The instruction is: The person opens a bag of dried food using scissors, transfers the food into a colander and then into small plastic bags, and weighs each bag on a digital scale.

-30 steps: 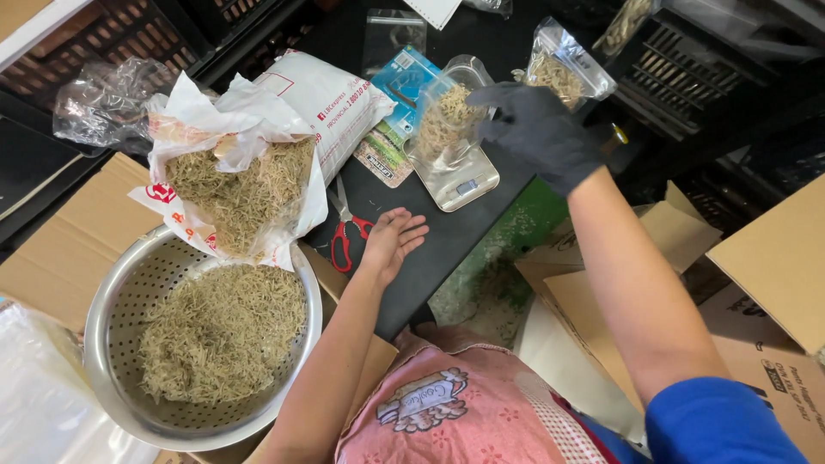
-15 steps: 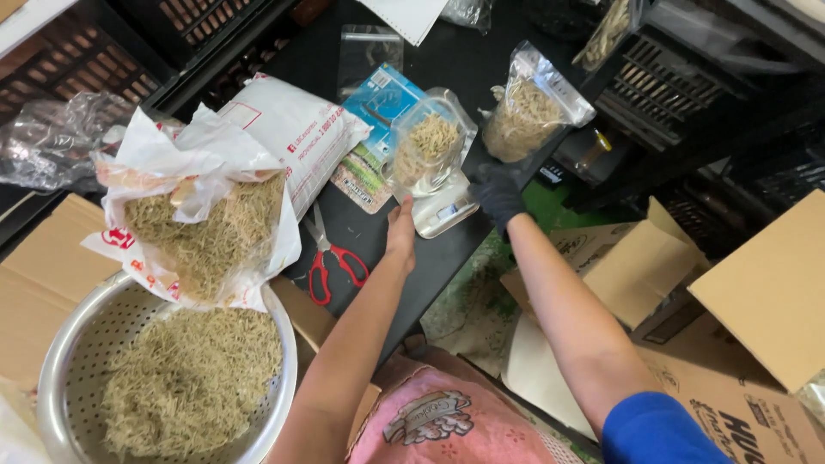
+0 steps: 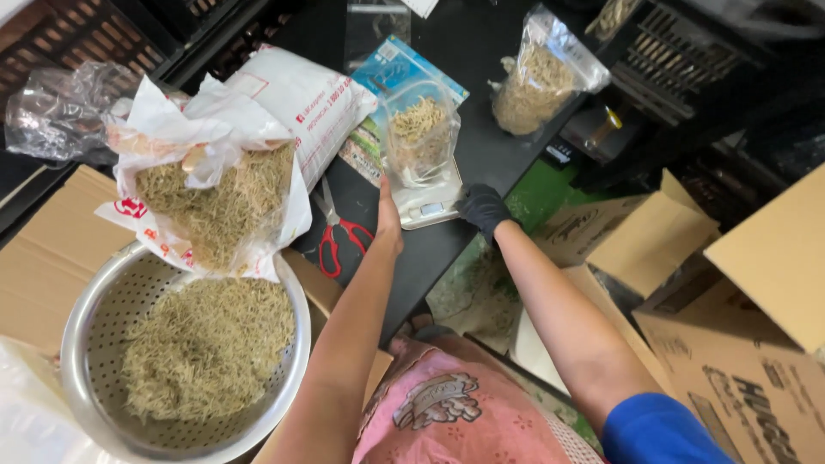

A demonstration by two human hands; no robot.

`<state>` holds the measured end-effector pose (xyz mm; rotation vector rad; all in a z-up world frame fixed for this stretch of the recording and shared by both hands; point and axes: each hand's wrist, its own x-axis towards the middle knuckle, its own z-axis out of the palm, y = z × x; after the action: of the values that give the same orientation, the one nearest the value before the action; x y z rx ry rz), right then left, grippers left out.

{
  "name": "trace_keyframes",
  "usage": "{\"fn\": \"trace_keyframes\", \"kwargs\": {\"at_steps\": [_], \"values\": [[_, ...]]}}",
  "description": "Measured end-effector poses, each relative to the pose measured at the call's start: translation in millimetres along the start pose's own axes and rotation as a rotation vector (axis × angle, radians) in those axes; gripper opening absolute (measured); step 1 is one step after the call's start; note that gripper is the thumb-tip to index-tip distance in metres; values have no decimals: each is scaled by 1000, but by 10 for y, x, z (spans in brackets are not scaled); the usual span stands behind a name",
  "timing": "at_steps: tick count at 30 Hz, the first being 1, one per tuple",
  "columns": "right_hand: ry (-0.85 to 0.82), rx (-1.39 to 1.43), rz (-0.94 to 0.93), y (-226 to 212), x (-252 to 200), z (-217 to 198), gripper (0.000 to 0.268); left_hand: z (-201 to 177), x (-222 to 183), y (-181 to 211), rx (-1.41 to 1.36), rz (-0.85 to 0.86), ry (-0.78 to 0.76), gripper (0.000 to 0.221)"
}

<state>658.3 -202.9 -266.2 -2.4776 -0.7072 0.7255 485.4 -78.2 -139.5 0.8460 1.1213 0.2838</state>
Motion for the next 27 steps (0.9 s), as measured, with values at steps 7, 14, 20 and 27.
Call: {"fn": "trace_keyframes", "kwargs": {"at_steps": [7, 14, 20, 27], "values": [[-67, 82, -56, -547, -851, -338, 40, -475, -234, 59, 56, 5, -227, 97], [-132, -158, -249, -1732, -1563, -254, 40, -1388, -559, -23, 22, 448, -321, 67], [-287, 82, -677, -3024, -2087, 555, 22, -2837, -1177, -66, 151, 869, 184, 42], [-310, -601, -874, -3623, -2034, 1757, 125, -3649, -1884, -306, 909, 625, 650, 37]]}}
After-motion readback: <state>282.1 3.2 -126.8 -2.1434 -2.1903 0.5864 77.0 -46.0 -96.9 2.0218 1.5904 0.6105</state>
